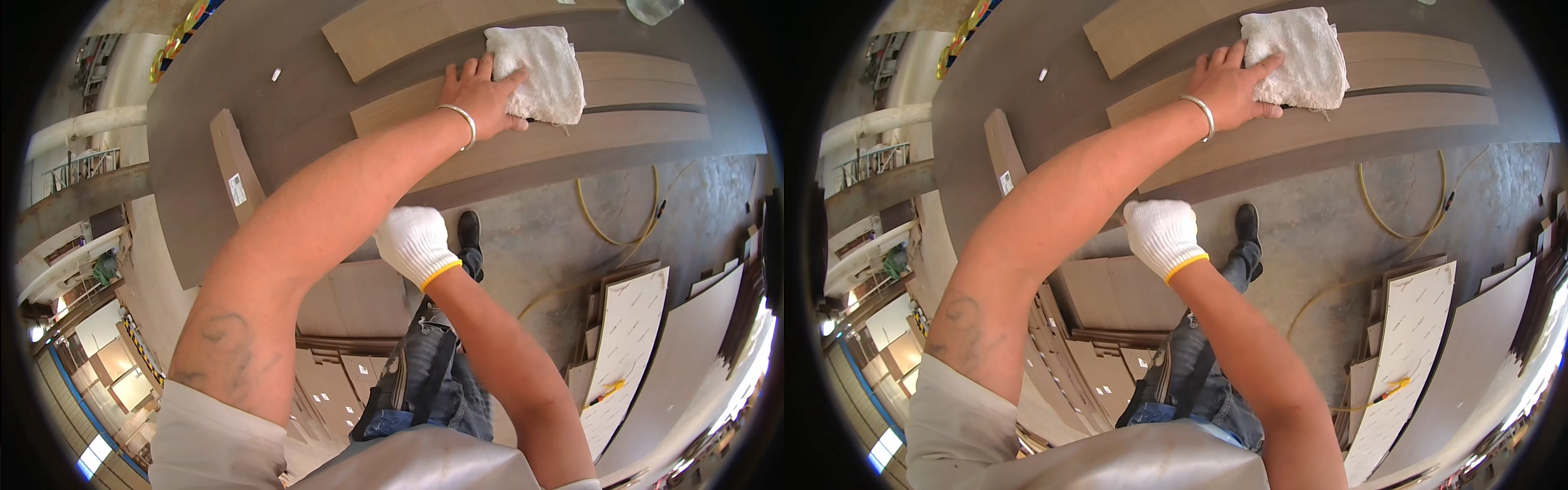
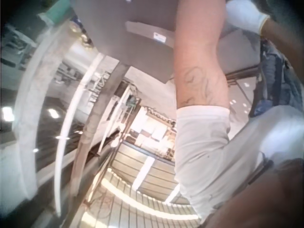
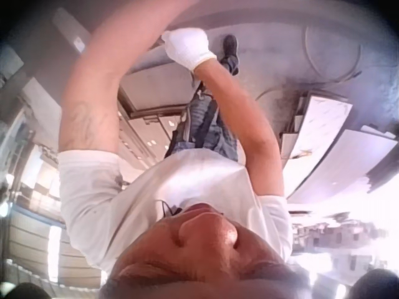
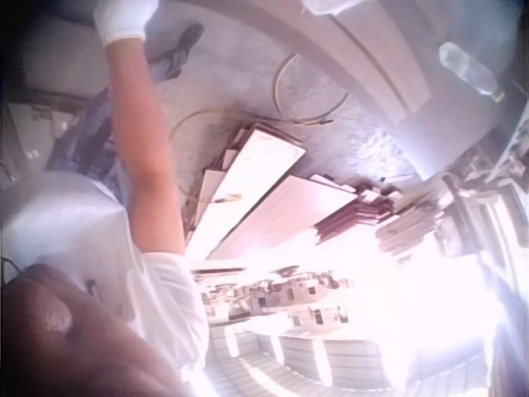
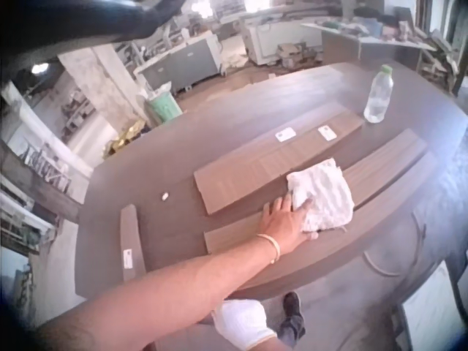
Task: The person wipes several flat wooden panels on a workbench using a white cloth and a liquid from a plastic bottle. They repeatedly wipe each panel, occasionally repositioning them, and then stack the cleaned panels together.
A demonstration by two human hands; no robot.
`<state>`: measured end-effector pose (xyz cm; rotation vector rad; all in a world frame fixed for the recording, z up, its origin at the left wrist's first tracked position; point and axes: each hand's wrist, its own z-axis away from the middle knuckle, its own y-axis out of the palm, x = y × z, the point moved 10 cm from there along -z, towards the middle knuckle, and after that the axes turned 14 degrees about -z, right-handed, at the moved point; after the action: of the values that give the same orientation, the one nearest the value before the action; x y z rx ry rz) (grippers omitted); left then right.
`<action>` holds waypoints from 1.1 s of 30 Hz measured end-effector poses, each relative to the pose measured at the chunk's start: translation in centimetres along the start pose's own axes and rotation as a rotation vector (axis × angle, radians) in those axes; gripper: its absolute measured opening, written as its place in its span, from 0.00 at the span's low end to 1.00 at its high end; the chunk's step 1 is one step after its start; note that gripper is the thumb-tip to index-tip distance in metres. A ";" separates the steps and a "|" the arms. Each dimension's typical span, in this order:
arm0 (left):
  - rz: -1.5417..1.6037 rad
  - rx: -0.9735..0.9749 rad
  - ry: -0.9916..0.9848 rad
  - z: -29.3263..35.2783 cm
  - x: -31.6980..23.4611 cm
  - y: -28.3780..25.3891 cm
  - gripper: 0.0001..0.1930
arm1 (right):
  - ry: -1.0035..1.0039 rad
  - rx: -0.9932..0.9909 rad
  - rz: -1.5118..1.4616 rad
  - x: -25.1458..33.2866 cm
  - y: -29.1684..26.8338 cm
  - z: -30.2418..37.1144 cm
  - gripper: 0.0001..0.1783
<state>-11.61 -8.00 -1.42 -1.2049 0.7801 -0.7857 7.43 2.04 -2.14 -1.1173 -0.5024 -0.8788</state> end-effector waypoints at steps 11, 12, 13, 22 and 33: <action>0.690 -0.537 -0.516 19.4 14.8 -4.4 0.20 | 0.174 0.167 -0.901 -5.6 4.8 7.3 0.21; 0.742 -0.549 -0.683 24.1 15.9 -4.6 0.17 | 0.281 0.258 -1.011 -5.0 5.3 7.4 0.20; 0.753 -0.695 -0.722 29.0 15.9 -5.8 0.16 | 0.321 0.302 -1.053 -3.6 5.1 6.9 0.20; 0.671 -0.484 -0.620 36.5 2.6 -4.1 0.09 | 0.005 -0.144 -0.571 3.6 -2.5 -2.2 0.27; 0.456 -0.217 -0.943 26.1 10.3 3.7 0.14 | -0.089 -0.623 0.522 -7.7 -23.8 -4.4 0.51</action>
<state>16.29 -3.31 -1.39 -1.3358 0.3160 0.2704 -16.65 -3.35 3.77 -1.7600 0.0208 -0.5273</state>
